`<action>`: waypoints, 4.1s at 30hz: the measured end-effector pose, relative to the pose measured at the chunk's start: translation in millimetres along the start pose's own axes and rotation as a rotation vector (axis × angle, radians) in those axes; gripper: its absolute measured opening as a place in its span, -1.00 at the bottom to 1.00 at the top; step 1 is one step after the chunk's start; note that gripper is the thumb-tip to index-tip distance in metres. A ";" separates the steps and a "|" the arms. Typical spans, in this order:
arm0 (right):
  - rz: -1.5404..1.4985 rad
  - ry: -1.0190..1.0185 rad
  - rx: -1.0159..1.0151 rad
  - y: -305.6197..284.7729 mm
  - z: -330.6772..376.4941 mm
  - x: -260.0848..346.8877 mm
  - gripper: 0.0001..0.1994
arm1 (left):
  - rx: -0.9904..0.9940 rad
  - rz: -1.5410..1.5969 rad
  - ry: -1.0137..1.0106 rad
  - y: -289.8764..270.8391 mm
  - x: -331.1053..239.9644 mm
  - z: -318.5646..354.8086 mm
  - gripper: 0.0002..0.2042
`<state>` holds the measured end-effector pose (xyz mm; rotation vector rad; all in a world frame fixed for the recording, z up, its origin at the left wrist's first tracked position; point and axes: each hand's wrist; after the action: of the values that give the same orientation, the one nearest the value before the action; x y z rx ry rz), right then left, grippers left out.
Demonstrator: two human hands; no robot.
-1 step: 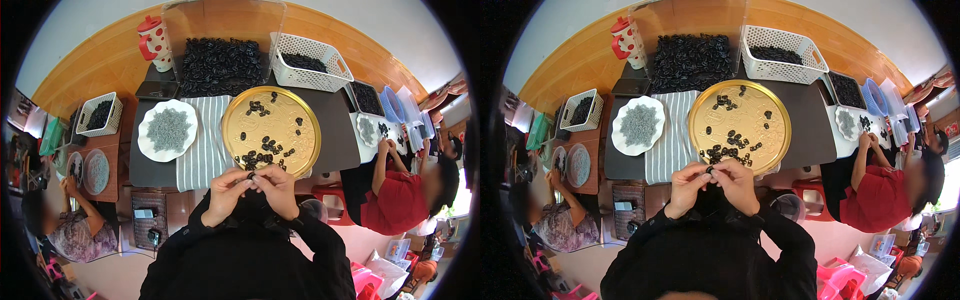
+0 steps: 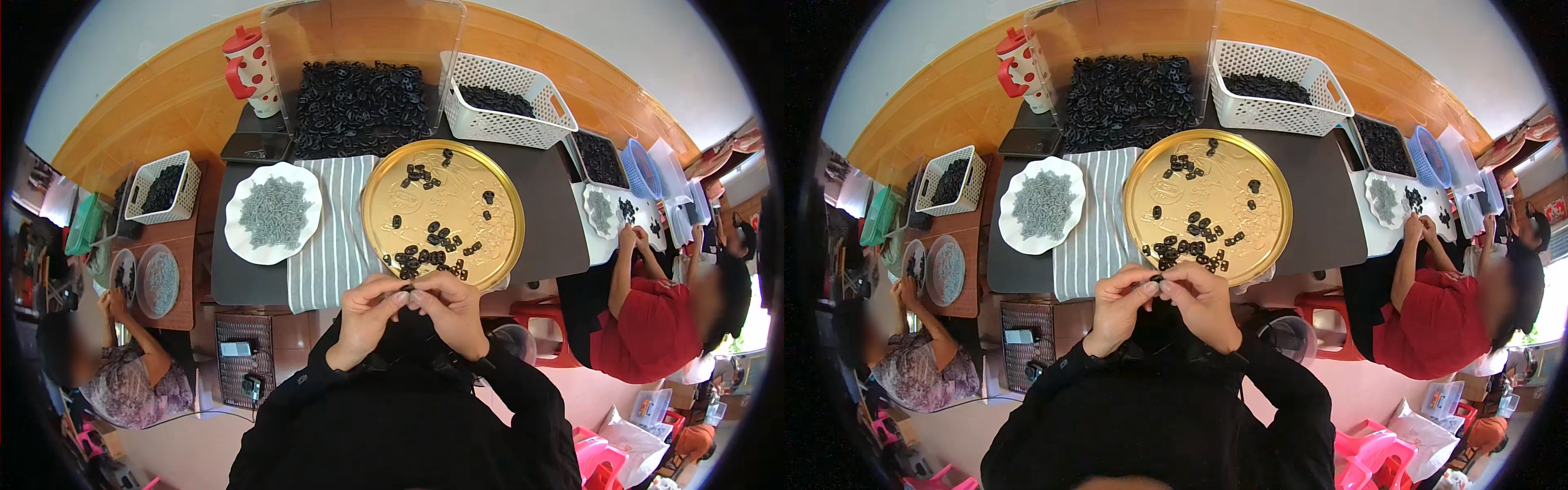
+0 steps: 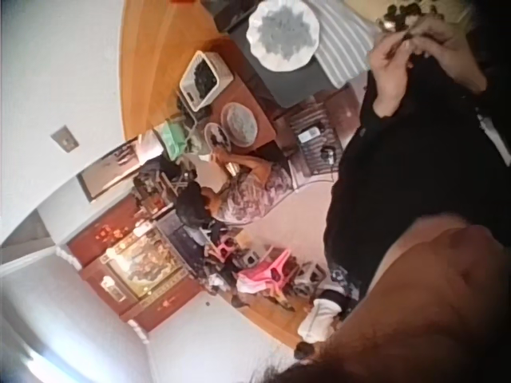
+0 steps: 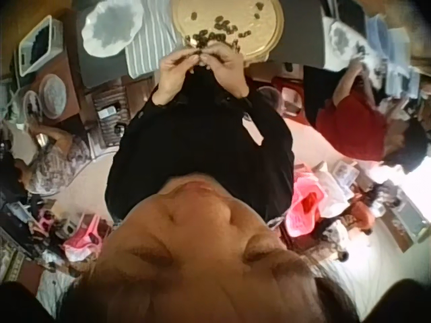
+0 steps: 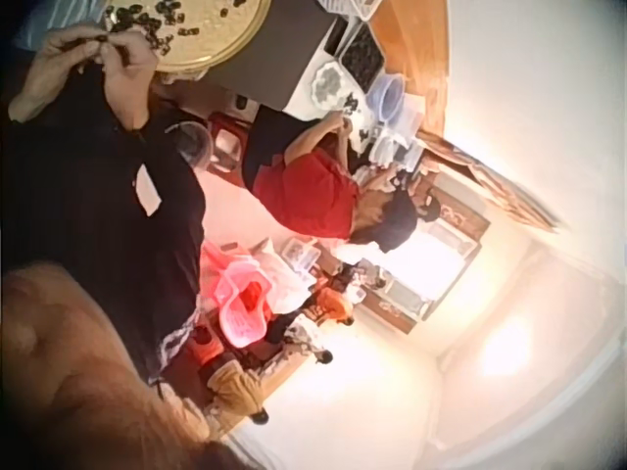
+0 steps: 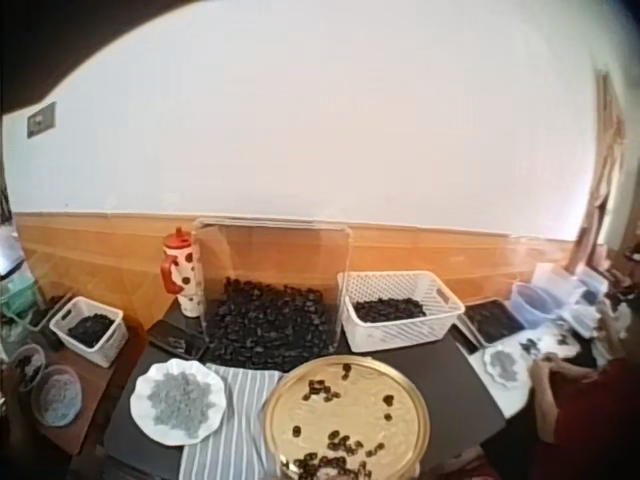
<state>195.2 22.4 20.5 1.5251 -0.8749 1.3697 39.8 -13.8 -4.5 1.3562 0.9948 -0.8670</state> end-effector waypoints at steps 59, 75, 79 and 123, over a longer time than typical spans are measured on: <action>0.732 -0.395 -0.081 -44.1 -27.5 -5.9 -0.91 | 0.140 -1.054 0.432 6.9 -31.1 -58.5 -0.83; 0.283 -0.156 -0.179 -41.4 -18.4 -9.1 -0.97 | 0.021 -0.993 0.370 -25.6 -30.1 -74.0 -0.92; 0.362 -0.162 -0.196 -42.1 -14.9 -7.5 -0.97 | 0.012 -1.365 0.355 -16.1 -39.4 -70.0 -0.93; -0.074 -0.260 -0.102 26.7 -20.8 -14.1 -0.97 | 0.022 0.130 -0.136 -15.2 -24.2 -23.8 -0.86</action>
<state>161.0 31.3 10.7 1.6627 -1.0204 1.0725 15.4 7.8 13.4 1.3464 0.7855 -0.8623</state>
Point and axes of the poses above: each hand's wrist, its own z-axis away from the middle knuckle, its own y-axis out of the palm, x = y × z, and after that the axes turned 2 degrees about -z, right-handed
